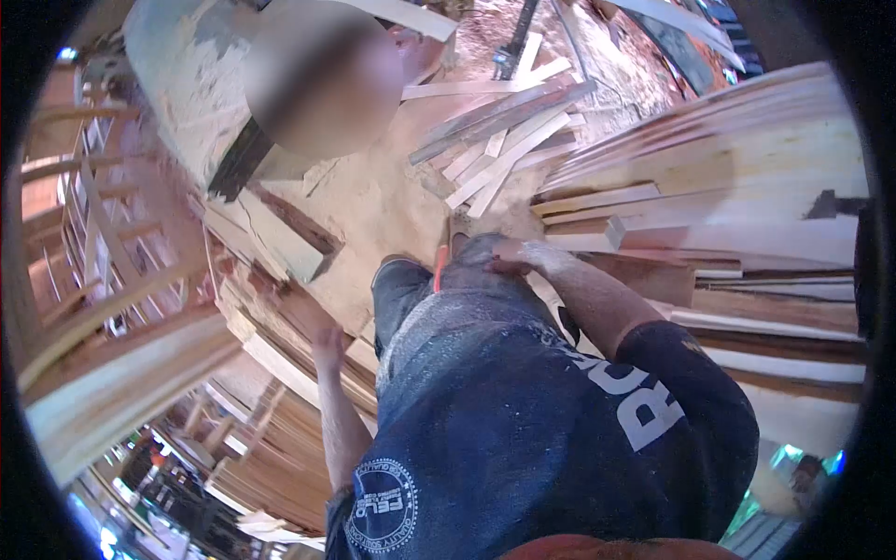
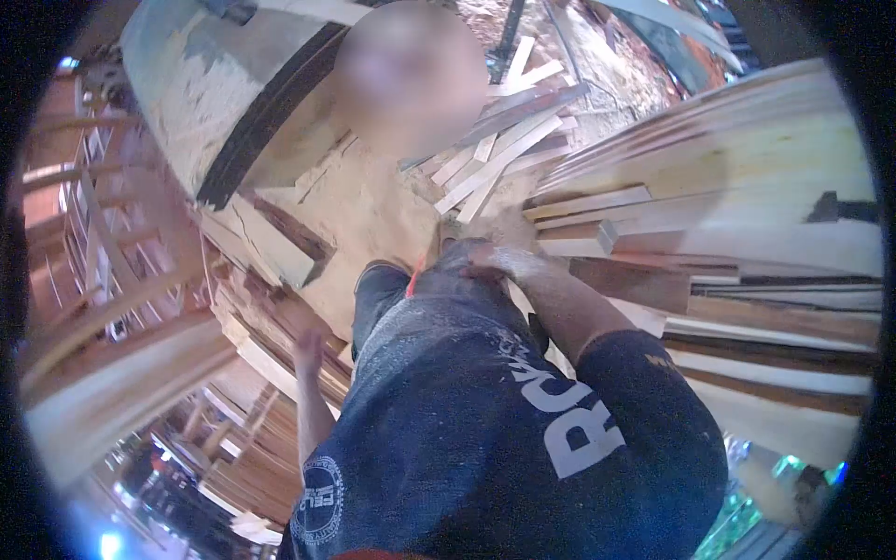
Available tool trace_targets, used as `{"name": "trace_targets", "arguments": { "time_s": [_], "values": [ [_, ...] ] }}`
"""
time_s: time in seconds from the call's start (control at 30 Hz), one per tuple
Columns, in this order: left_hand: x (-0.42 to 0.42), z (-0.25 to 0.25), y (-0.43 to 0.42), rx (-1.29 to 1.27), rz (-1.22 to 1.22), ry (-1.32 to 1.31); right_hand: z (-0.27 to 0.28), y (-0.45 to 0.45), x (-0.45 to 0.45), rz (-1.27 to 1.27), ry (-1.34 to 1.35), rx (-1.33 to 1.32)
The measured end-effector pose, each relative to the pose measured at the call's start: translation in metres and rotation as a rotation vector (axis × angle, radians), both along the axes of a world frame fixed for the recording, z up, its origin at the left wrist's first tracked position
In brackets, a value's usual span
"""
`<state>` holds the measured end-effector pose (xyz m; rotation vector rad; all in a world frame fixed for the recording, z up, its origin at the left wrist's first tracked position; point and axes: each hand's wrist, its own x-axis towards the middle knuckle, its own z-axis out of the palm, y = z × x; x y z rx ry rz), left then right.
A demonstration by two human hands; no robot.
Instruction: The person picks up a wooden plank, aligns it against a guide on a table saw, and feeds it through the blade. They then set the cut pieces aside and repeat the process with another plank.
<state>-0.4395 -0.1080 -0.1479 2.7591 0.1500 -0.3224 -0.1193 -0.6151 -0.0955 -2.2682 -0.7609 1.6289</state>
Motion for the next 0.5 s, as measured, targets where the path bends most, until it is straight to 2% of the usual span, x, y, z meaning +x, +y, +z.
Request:
{"name": "trace_targets", "arguments": {
  "time_s": [0.03, 0.13, 0.23, 0.27, 0.33, 0.37, 0.43, 0.47, 0.5],
  "values": [
    [0.068, -0.001, 0.001, -0.447, 0.561, 0.089, -0.023, -0.012, -0.005, -0.061, 0.054, 0.046],
    [0.263, 0.065, -0.026, -0.712, 0.769, 0.146, -0.001, -0.028, -0.017, -0.203, 0.076, 0.083],
    [0.385, 0.026, -0.021, -0.723, 0.514, 0.218, 0.018, -0.042, -0.034, -0.475, 0.179, 0.306],
    [0.419, 0.009, -0.033, -0.722, 0.445, 0.198, 0.027, -0.047, -0.041, -0.562, 0.193, 0.306],
    [0.478, -0.021, -0.062, -0.694, 0.34, 0.366, 0.046, -0.048, -0.053, -0.729, 0.22, 0.311],
    [0.503, -0.053, -0.072, -0.579, 0.189, 0.412, 0.039, -0.045, -0.067, -0.804, 0.206, 0.298],
    [0.545, -0.103, -0.115, -0.461, 0.038, 0.536, 0.029, -0.04, -0.086, -0.945, 0.162, 0.255],
    [0.56, -0.15, -0.126, -0.436, -0.11, 0.521, 0.032, -0.034, -0.092, -1.013, 0.14, 0.222],
    [0.577, -0.143, -0.16, -0.313, -0.24, 0.548, 0.033, -0.023, -0.095, -1.12, 0.106, 0.146]
  ]
}}
